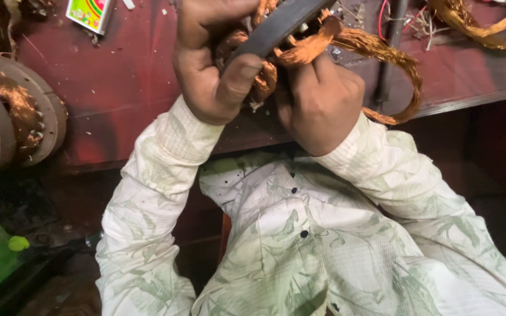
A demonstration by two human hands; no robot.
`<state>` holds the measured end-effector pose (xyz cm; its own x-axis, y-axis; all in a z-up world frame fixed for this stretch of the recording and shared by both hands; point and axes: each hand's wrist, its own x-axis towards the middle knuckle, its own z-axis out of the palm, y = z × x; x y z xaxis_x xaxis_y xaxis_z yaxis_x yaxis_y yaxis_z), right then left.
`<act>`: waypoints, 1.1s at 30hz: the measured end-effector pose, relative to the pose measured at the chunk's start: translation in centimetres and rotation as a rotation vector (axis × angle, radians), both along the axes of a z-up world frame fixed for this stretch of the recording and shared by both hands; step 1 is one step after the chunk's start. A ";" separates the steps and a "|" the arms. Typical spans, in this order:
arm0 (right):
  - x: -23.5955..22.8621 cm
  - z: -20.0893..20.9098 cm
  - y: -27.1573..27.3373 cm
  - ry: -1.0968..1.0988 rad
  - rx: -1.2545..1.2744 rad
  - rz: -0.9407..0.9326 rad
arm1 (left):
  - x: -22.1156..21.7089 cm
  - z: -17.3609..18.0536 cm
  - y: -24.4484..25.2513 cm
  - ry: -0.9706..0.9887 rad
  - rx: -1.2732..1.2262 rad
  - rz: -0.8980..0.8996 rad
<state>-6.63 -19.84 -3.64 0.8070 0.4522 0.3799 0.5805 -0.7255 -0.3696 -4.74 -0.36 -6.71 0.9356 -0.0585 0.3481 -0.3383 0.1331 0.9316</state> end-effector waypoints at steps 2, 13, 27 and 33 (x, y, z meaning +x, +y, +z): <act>-0.1 -0.1 -0.2 0.010 0.024 0.004 | -0.3 -0.3 -0.2 0.055 -0.034 0.018; -2.2 1.9 -0.3 0.031 -0.037 -0.007 | 0.2 1.2 0.7 0.006 0.174 0.156; -2.7 8.0 -6.0 0.000 0.041 0.007 | 1.2 3.3 0.8 -0.166 0.290 0.221; 0.5 7.1 -5.3 0.025 0.130 0.074 | 1.7 3.8 1.1 -0.248 0.375 0.235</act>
<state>-6.14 -25.14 3.44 0.7836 0.4588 0.4190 0.6197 -0.6263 -0.4731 -3.03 0.69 -2.94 0.8305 -0.0202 0.5567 -0.5359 -0.3018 0.7885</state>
